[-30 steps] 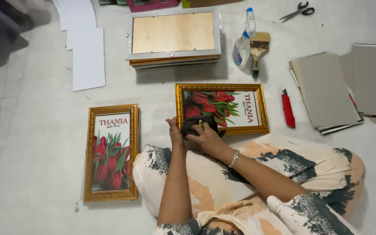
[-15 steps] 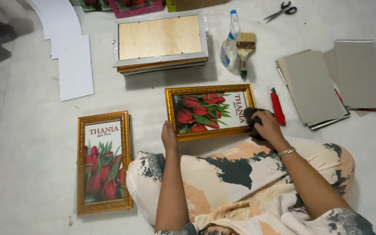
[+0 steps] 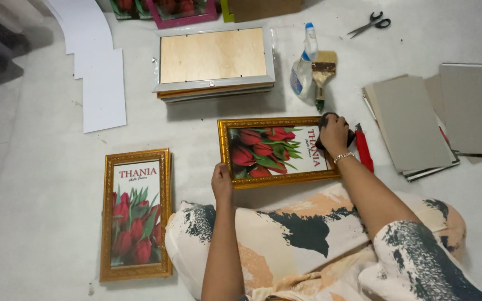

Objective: Cleaning and preparing picture frames using a brush and a cloth

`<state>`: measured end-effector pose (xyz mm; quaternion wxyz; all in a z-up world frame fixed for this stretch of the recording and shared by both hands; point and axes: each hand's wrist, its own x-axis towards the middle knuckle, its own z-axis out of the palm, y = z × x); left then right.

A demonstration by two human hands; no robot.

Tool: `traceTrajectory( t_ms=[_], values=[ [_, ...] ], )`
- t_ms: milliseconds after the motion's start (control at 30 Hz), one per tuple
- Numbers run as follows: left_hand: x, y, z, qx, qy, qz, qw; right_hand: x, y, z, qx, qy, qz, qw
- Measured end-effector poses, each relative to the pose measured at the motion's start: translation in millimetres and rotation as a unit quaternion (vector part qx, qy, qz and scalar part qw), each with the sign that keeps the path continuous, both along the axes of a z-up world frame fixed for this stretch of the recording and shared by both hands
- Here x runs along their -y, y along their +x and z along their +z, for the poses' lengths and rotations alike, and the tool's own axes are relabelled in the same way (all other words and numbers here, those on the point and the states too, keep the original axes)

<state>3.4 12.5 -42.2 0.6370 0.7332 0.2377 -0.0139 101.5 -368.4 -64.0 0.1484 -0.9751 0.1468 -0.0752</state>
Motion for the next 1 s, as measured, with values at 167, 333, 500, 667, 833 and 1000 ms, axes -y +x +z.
traceTrajectory(
  t_ms=[167,333,500,667,833,1000],
  values=[
    [-1,0,3,0.014,-0.015,0.004,1.0,-29,34,-19,0.028,-0.021,0.02,0.999],
    [-2,1,-6,-0.007,-0.004,-0.005,1.0,-115,32,31,0.07,-0.063,0.107,0.99],
    [1,-3,10,0.01,-0.022,0.003,1.0,-184,38,55,0.047,0.14,0.251,0.957],
    [2,-5,20,0.009,-0.033,0.006,0.999,-130,28,56,0.007,0.138,0.228,0.964],
    [2,-2,14,0.03,-0.047,0.002,0.998,-49,18,17,-0.087,0.085,0.039,0.992],
    [4,1,4,0.027,-0.06,-0.001,0.998,-63,30,-12,0.034,0.099,0.008,0.994]
  ],
)
